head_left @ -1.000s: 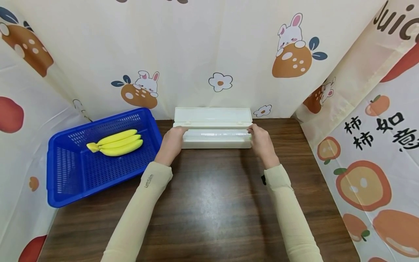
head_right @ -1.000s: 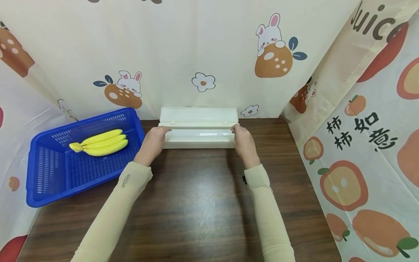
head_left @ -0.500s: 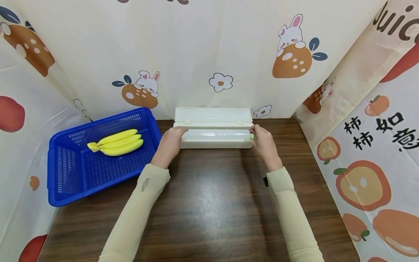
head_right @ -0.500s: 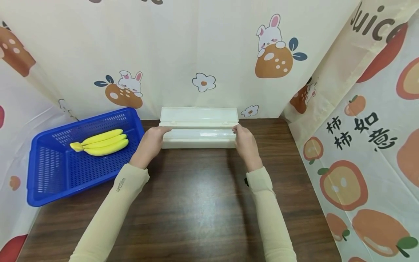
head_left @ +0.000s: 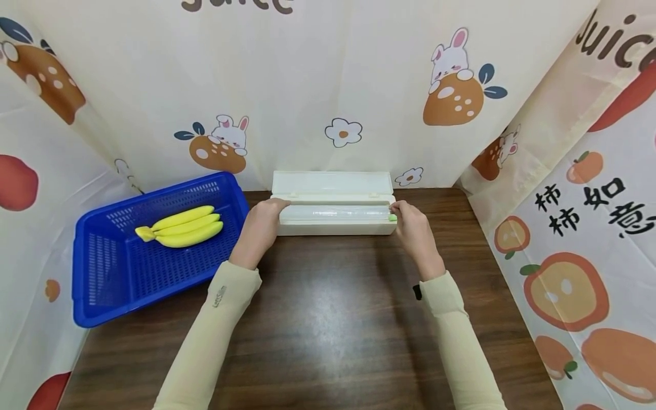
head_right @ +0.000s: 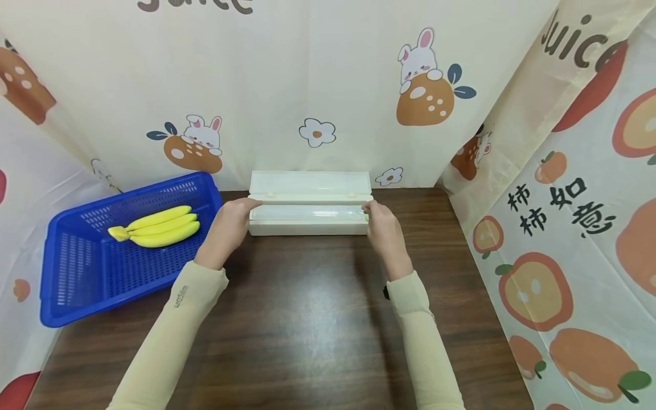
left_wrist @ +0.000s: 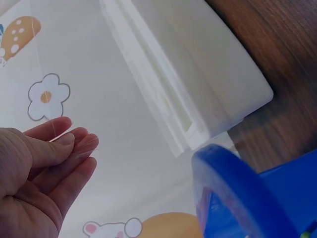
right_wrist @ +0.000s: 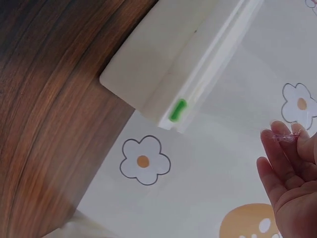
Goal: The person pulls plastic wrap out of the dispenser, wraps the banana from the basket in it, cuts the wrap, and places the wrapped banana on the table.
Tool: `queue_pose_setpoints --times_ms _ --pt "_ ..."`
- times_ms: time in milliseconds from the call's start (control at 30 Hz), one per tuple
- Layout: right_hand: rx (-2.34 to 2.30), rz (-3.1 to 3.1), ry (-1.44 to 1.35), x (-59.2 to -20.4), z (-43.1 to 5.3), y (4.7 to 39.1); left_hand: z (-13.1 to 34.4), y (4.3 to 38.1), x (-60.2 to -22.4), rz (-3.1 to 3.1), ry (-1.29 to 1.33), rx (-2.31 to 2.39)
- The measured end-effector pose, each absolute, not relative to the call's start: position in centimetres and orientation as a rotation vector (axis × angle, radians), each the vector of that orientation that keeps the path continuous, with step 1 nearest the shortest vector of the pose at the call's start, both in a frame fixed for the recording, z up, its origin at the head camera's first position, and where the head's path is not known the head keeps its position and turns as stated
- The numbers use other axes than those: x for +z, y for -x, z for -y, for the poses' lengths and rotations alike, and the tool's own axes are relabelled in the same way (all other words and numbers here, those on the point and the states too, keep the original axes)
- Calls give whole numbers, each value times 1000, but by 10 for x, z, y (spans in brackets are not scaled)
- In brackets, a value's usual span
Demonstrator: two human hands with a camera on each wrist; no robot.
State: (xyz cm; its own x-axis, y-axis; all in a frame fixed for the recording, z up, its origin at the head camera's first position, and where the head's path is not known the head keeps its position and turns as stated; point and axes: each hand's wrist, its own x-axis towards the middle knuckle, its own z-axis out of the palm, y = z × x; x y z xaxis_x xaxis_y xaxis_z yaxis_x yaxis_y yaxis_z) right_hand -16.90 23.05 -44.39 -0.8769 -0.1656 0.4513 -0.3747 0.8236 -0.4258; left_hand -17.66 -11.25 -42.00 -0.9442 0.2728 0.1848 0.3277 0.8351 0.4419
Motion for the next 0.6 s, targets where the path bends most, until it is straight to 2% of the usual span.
queue_pose_setpoints --times_ms 600 --pt "670 2521 -467 -431 -229 154 116 163 -405 2823 462 -746"
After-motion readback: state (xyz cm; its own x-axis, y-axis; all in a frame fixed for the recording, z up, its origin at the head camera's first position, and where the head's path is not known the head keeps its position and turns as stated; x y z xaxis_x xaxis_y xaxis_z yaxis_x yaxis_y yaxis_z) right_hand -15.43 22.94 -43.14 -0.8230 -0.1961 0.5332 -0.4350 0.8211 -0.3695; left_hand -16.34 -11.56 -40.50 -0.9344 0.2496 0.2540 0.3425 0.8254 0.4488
